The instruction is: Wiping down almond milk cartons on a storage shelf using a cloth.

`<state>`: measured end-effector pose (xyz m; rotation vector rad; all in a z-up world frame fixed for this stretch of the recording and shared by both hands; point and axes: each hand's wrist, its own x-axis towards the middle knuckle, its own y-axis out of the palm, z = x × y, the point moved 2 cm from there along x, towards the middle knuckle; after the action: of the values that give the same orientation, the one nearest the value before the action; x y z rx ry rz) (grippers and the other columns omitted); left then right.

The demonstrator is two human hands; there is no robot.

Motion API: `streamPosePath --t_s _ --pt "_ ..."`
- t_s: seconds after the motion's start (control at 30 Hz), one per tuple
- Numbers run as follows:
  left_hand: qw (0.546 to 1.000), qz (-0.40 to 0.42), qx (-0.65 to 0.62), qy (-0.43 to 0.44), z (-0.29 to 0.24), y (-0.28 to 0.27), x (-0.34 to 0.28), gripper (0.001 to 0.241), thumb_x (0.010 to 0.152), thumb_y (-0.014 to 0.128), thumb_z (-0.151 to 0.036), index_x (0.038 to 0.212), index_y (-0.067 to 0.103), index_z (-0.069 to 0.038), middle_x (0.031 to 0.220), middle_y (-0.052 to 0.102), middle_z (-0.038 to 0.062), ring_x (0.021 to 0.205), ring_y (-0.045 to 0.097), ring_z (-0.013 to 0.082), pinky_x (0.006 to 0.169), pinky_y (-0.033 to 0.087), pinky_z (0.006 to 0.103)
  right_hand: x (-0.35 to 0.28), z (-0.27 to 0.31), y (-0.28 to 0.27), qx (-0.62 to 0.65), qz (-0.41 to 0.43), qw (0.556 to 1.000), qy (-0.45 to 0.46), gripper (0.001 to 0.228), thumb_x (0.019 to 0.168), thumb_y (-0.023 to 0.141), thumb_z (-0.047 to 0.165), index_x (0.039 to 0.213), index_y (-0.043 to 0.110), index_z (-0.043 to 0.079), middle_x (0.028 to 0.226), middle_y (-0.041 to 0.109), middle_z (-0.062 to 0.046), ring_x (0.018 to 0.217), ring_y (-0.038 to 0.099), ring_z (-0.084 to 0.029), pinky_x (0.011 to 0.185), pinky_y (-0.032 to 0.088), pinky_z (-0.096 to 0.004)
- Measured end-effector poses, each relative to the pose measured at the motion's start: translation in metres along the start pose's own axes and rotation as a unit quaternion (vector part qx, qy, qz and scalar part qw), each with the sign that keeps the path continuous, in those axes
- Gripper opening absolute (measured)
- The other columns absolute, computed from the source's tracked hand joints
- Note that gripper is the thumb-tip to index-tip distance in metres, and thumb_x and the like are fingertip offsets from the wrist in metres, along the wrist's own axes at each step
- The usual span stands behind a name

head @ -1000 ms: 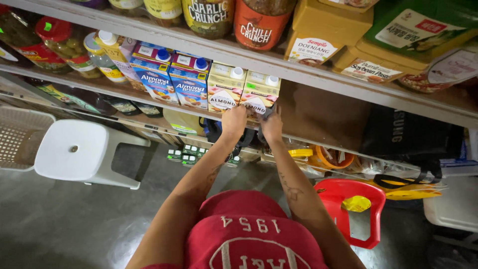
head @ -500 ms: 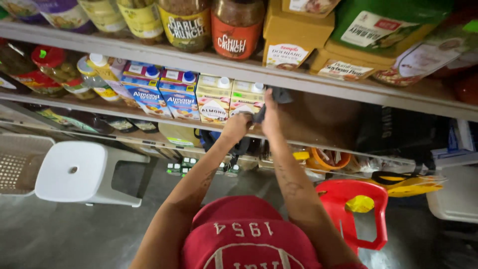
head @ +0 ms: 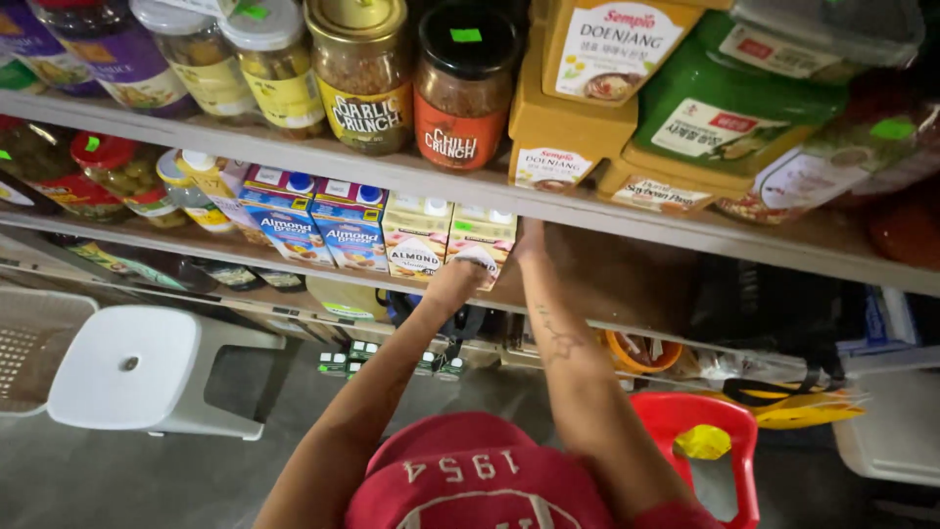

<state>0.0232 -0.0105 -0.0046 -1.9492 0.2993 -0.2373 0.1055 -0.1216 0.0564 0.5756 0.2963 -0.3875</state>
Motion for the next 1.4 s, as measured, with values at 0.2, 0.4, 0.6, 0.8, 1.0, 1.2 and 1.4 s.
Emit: streamPosePath --t_s 0.2,0.4,0.6,0.8,1.0,1.2,1.4 --pt "1.000 0.005 -0.028 -0.006 0.000 0.016 0.008 0.016 0.094 0.063 -0.026 0.099 0.078 -0.027 0.091 0.077 0.006 0.092 0.076 0.0329 0.078 0.064 0.0471 0.103 -0.092 -0.107 -0.084 -0.003 0.996 -0.035 0.044 0.097 0.066 0.038 0.124 0.063 0.003 0.109 0.068 -0.017 0.085 0.075 -0.032 0.066 0.067 -0.041" --pt "0.998 0.015 -0.055 -0.025 0.012 0.000 -0.006 0.020 0.094 0.061 -0.022 0.105 0.079 -0.020 0.097 0.077 0.011 0.099 0.074 0.0342 0.085 0.062 0.0461 0.001 -0.033 -0.142 -0.488 0.021 0.869 -0.079 0.027 0.077 0.077 0.054 0.084 0.082 0.029 0.068 0.071 -0.001 0.063 0.071 -0.018 0.049 0.051 -0.039" --pt "0.996 -0.015 -0.083 -0.038 0.024 -0.034 -0.018 0.023 0.090 0.069 -0.036 0.097 0.077 -0.016 0.094 0.074 0.013 0.097 0.072 0.0378 0.084 0.061 0.0504 -0.095 0.023 -0.081 -0.621 0.155 0.757 -0.132 0.060 0.078 0.079 0.059 0.096 0.079 0.002 0.090 0.075 -0.020 0.098 0.071 -0.040 0.079 0.054 -0.051" --pt "0.984 -0.016 -0.140 -0.111 0.038 -0.027 -0.027 0.032 0.092 0.061 -0.052 0.097 0.077 -0.025 0.094 0.074 0.008 0.097 0.073 0.0334 0.085 0.060 0.0486 -0.084 0.013 -0.094 -0.621 0.192 0.743 -0.160 0.047 0.085 0.078 0.052 0.102 0.078 0.008 0.101 0.076 -0.013 0.106 0.071 -0.031 0.086 0.054 -0.045" --pt "0.983 -0.056 -0.148 -0.098 0.044 -0.040 -0.023 0.039 0.092 0.064 -0.048 0.096 0.077 -0.012 0.091 0.073 0.019 0.095 0.071 0.0423 0.084 0.060 0.0531 -0.124 0.016 -0.055 -0.570 0.112 0.804 -0.126 0.040 0.083 0.066 0.034 0.101 0.076 0.000 0.101 0.073 -0.021 0.111 0.068 -0.033 0.088 0.049 -0.050" --pt "0.981 -0.041 -0.132 -0.134 0.045 -0.055 -0.043 0.043 0.088 0.063 -0.052 0.092 0.079 -0.012 0.091 0.074 0.017 0.095 0.072 0.0405 0.085 0.059 0.0527 -0.092 -0.006 -0.072 -0.492 0.065 0.861 -0.114 0.039 0.071 0.079 0.027 0.101 0.074 0.003 0.100 0.073 -0.014 0.105 0.069 -0.032 0.092 0.051 -0.045" --pt "0.985 -0.058 -0.137 -0.089 0.074 -0.044 -0.031 0.033 0.090 0.065 -0.041 0.095 0.079 -0.012 0.093 0.074 0.017 0.096 0.071 0.0411 0.084 0.058 0.0540 -0.146 0.055 -0.049 -0.632 0.103 0.763 -0.082 0.036 0.063 0.067 0.019 0.094 0.077 0.003 0.090 0.072 -0.011 0.100 0.070 -0.029 0.078 0.051 -0.042"
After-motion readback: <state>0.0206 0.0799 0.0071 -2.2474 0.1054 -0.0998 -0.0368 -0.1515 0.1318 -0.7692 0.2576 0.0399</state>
